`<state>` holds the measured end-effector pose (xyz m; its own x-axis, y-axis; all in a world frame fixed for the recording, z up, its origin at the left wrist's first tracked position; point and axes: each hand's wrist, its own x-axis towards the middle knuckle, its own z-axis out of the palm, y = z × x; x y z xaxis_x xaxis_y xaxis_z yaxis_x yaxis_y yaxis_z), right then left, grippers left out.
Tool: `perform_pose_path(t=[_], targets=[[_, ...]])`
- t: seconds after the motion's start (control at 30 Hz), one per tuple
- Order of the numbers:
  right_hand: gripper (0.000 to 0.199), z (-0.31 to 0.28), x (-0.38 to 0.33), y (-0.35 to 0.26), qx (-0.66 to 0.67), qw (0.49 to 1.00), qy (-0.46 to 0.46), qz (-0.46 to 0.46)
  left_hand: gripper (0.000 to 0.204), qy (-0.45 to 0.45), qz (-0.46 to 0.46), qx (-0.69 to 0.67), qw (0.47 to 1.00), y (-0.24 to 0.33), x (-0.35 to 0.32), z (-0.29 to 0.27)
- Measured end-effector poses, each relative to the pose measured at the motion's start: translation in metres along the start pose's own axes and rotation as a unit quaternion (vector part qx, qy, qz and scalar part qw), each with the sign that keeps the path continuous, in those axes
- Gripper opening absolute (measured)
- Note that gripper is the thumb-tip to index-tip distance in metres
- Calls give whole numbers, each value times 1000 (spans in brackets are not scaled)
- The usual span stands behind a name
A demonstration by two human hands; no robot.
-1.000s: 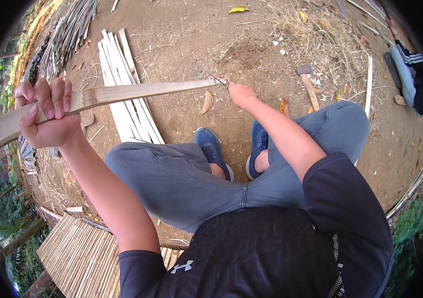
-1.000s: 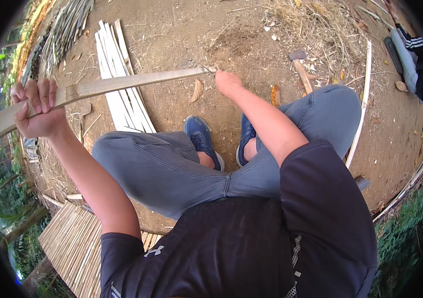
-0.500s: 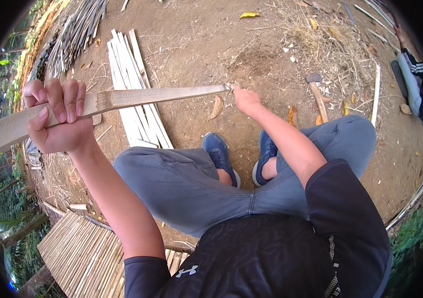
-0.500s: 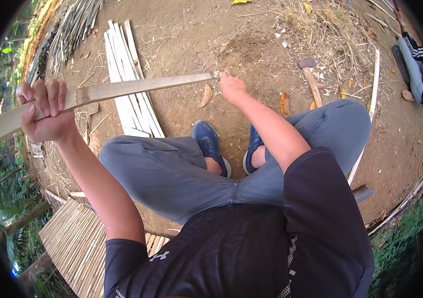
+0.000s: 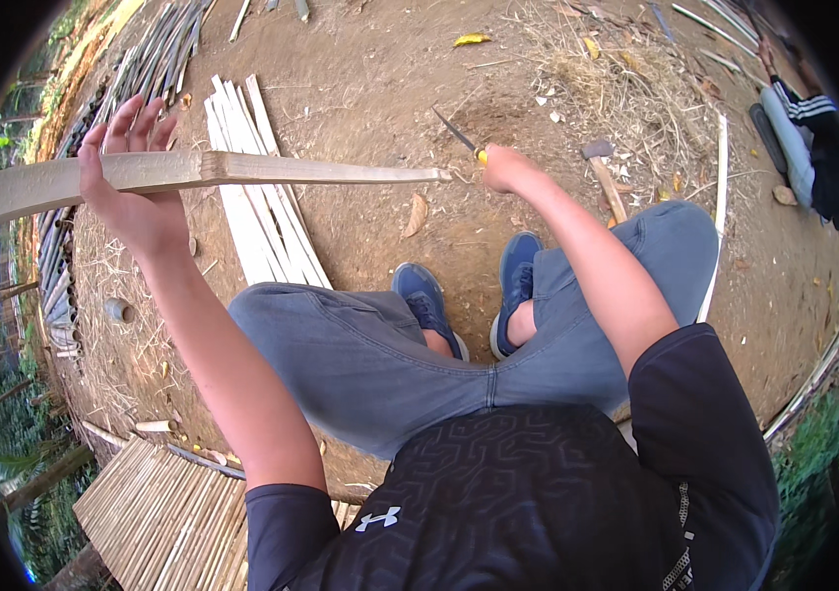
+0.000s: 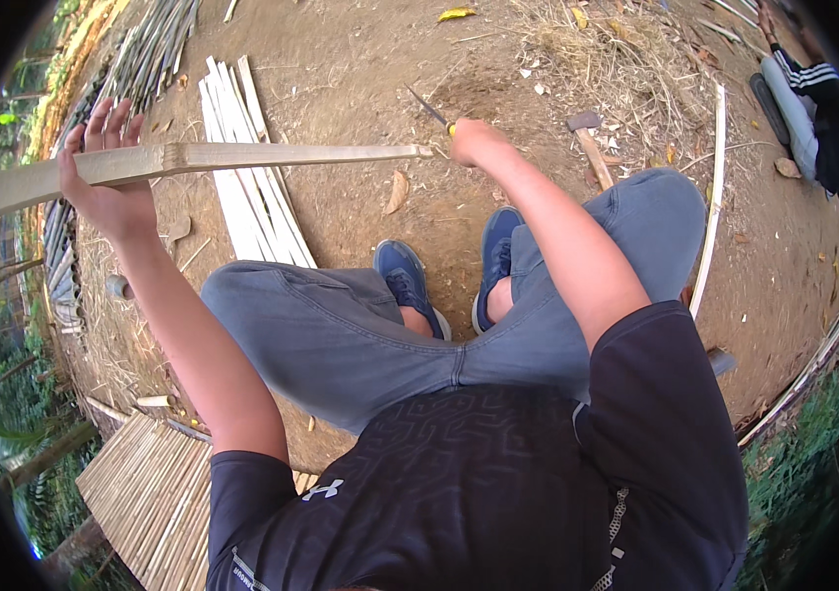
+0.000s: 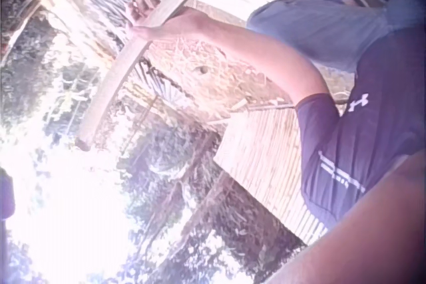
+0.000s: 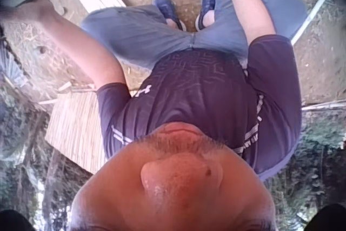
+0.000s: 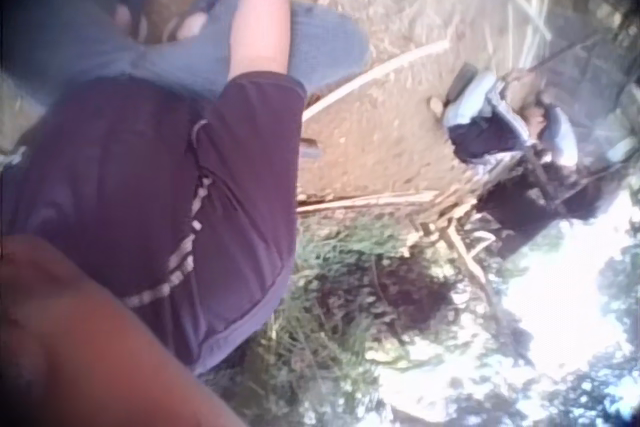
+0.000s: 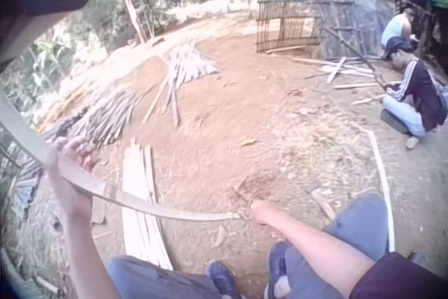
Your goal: The person shaves a long strip of wood using a small knife, alternating between different tools and checking the surface of the wood.
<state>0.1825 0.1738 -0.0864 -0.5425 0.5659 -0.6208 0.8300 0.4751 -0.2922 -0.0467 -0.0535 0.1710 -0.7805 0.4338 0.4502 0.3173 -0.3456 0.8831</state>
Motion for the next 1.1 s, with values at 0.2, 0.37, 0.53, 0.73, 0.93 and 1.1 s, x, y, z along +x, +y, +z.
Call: perform_pose_path(t=[0.2,0.37,0.53,0.73,0.93,1.1], targets=[[38,-30,-50,10,6,1000,14,19,63,135,-49,182,973,-24,-24,-24],[42,-4,-56,24,-10,999,-12,47,72,210,-98,26,972,-36,-20,-54],[40,60,-9,34,77,994,-32,74,71,223,-81,-35,971,-42,-23,-54],[41,120,24,11,128,991,18,21,67,257,-73,30,963,-48,-20,-65],[45,162,48,-8,172,985,24,6,65,356,-99,81,926,-54,-16,-58],[42,161,62,-13,144,988,46,12,70,349,-72,79,931,-56,-14,-55]])
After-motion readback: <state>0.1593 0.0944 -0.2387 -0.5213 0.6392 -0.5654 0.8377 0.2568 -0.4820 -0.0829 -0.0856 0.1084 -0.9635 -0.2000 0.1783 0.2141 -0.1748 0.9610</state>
